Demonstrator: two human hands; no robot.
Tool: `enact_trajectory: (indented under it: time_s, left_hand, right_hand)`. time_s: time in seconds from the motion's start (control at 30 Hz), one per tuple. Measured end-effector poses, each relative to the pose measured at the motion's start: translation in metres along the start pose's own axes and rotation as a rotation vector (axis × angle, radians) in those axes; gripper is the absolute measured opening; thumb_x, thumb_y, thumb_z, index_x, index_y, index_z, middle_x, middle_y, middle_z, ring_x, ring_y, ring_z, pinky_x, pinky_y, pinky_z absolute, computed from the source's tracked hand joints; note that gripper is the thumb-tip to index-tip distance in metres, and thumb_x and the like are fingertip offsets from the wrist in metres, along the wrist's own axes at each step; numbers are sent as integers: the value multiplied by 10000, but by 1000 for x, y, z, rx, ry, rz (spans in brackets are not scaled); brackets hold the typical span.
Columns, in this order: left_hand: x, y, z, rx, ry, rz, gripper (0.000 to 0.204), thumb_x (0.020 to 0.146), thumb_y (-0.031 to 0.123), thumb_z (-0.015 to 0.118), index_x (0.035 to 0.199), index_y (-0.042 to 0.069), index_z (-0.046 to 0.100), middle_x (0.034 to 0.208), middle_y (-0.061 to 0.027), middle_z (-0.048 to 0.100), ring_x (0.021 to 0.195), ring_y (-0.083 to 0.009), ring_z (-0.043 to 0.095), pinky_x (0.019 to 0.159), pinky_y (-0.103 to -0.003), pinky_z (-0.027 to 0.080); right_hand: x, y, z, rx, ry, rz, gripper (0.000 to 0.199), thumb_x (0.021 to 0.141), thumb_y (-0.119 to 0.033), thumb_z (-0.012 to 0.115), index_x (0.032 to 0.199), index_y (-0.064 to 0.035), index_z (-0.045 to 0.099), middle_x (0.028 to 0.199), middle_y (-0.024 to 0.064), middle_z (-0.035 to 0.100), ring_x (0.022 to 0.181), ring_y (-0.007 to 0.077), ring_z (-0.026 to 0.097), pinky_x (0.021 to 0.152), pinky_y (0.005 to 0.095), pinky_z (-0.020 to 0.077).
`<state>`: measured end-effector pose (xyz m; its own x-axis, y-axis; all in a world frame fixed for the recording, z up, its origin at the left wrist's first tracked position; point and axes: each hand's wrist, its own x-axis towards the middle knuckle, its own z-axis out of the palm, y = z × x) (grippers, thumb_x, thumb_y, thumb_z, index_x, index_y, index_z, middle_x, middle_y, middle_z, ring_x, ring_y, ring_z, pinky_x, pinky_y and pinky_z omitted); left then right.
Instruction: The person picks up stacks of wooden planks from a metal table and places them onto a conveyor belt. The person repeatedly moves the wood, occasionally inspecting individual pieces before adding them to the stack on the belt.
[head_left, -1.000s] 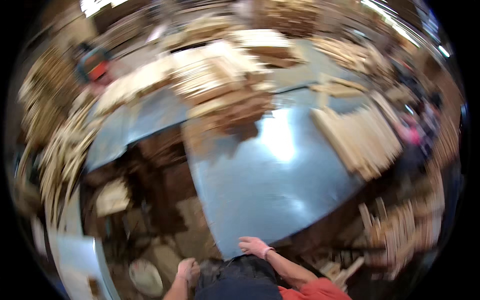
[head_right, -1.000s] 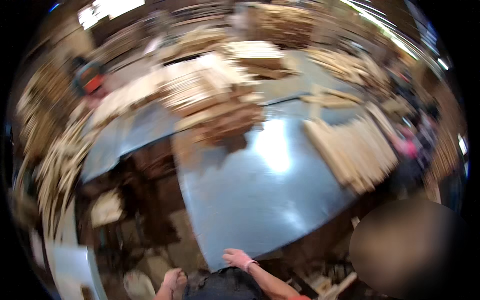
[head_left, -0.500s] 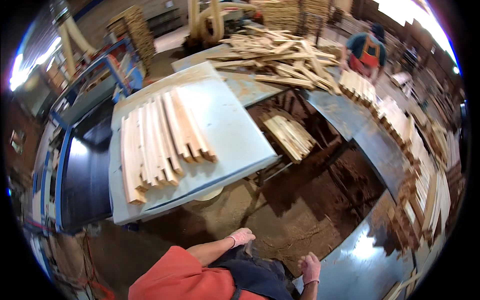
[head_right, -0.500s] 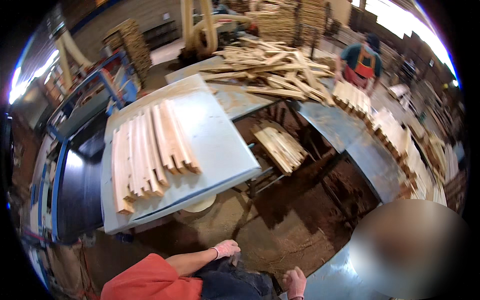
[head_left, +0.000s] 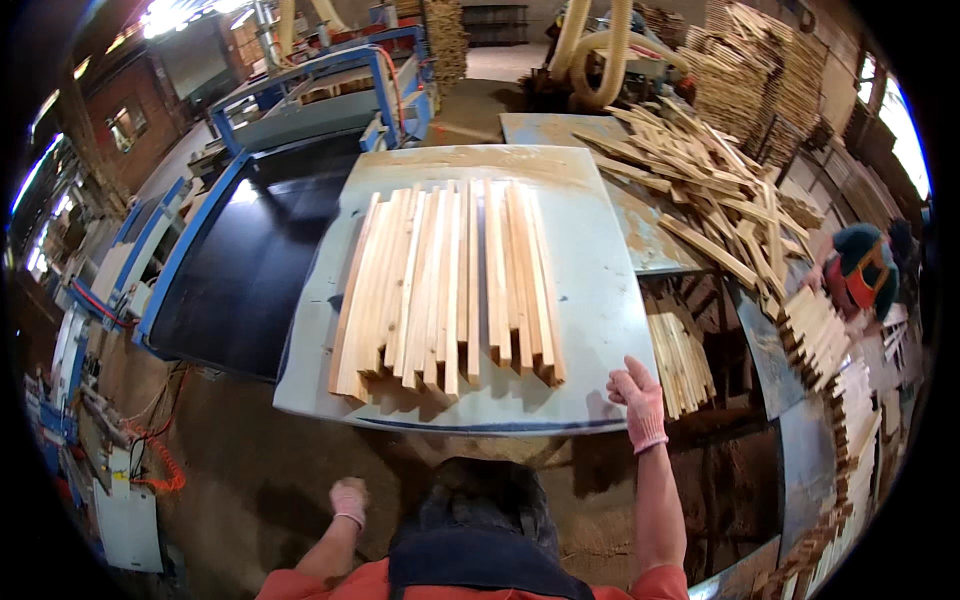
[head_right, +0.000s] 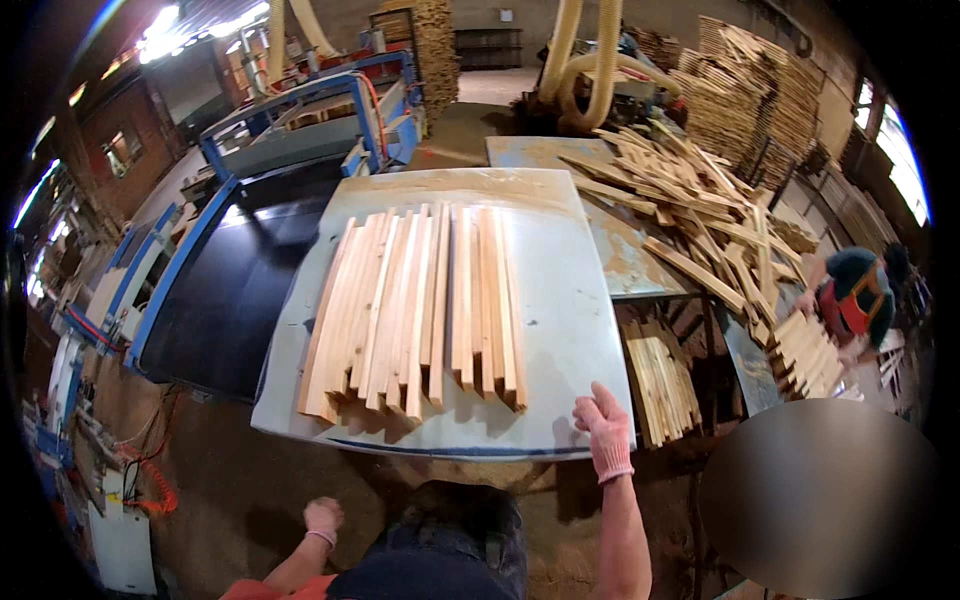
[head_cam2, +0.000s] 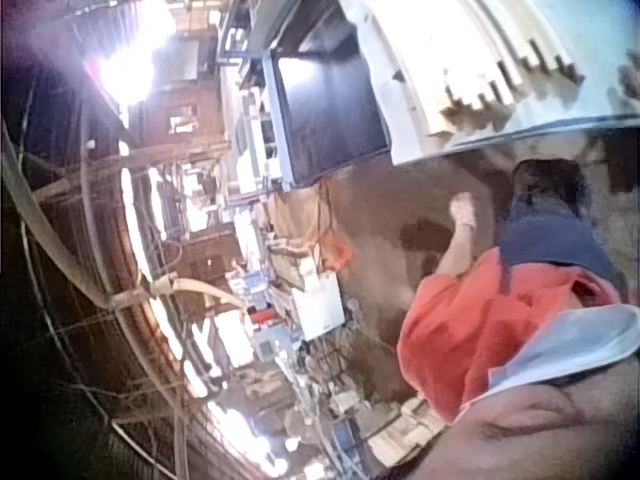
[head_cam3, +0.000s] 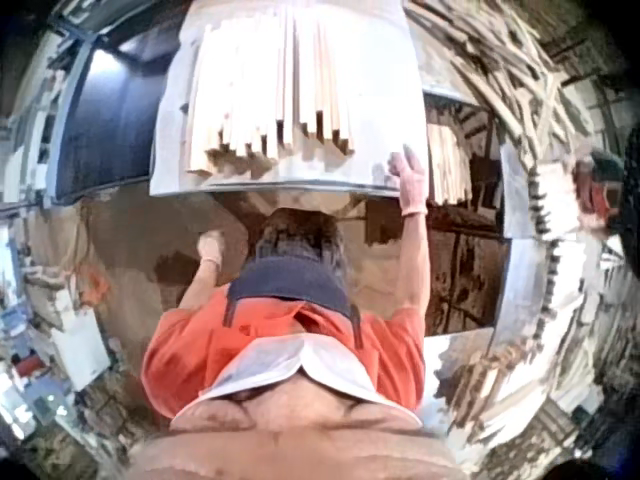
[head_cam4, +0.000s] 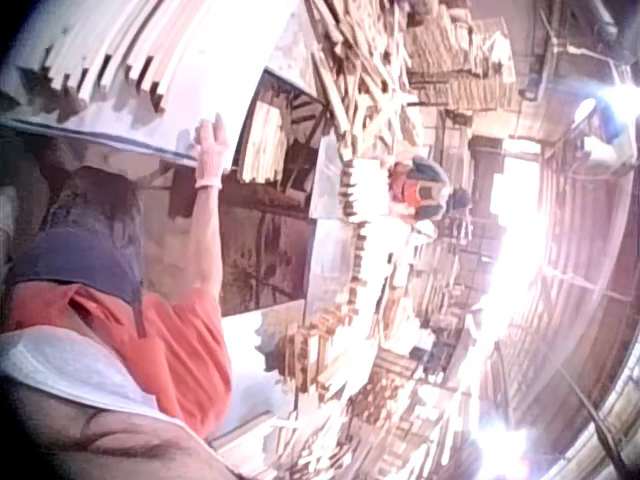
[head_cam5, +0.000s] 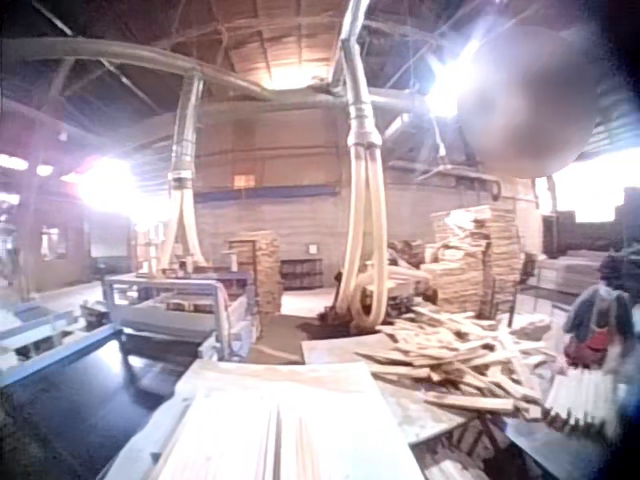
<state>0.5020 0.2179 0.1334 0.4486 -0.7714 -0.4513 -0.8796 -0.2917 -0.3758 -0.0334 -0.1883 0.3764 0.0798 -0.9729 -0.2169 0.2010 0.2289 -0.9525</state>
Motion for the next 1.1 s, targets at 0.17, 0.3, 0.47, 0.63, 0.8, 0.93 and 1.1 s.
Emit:
enact_trajectory:
  time_s: [0.17,0.3,0.47,0.63,0.8,0.93,1.1]
  left_hand:
    - [6,-75,-152,-2025,820,-770,450,982,115,639,1417,5,603,926,2,588,796,-86,509,709,-259,457]
    - [60,-102,-251,-1747,960,-364,469,1014,117,679,1449,-29,580,1291,-86,672,1145,-172,632,1003,-321,515]
    - [117,-63,-368,-1281,415,-121,709,958,377,725,1524,0,522,1421,-218,630,1298,-325,621,1111,-406,480]
    - [142,-61,-410,-1130,347,-69,989,913,523,733,1662,16,332,1603,-242,511,1447,-376,539,1184,-427,438]
    - [170,-137,-392,-1104,358,-127,986,891,495,761,1676,83,329,1573,-228,549,1404,-372,575,1181,-430,442]
    - [196,-246,-361,-1034,344,-142,991,884,527,786,1680,139,343,1544,-212,581,1382,-365,596,1157,-435,471]
    - [220,-392,-307,-787,407,-227,972,873,600,784,1646,142,414,1371,-201,669,1201,-393,681,1015,-469,552]
  right_hand:
    - [114,-1,45,-132,-55,91,675,1021,-219,719,1579,63,464,1003,72,699,852,145,643,724,297,529]
    - [192,0,109,-339,-175,32,594,1070,-428,619,1383,78,628,842,77,657,693,160,581,648,340,505]
    - [222,-21,179,-1017,-157,-34,689,970,-580,655,1131,88,707,969,222,760,938,332,728,886,424,549]
    - [206,-17,216,-919,-164,-53,642,898,-505,768,1174,73,725,1073,243,788,981,352,766,907,433,570]
    - [188,28,285,-727,-166,-28,559,883,-339,837,1258,51,700,1085,174,807,973,265,768,902,399,589]
    - [157,54,392,-678,-239,-2,522,881,-260,861,1268,41,682,1094,154,802,949,219,762,866,367,605]
    - [136,87,554,-736,-344,-26,508,851,-295,875,1177,48,689,993,164,801,905,239,770,820,379,605]
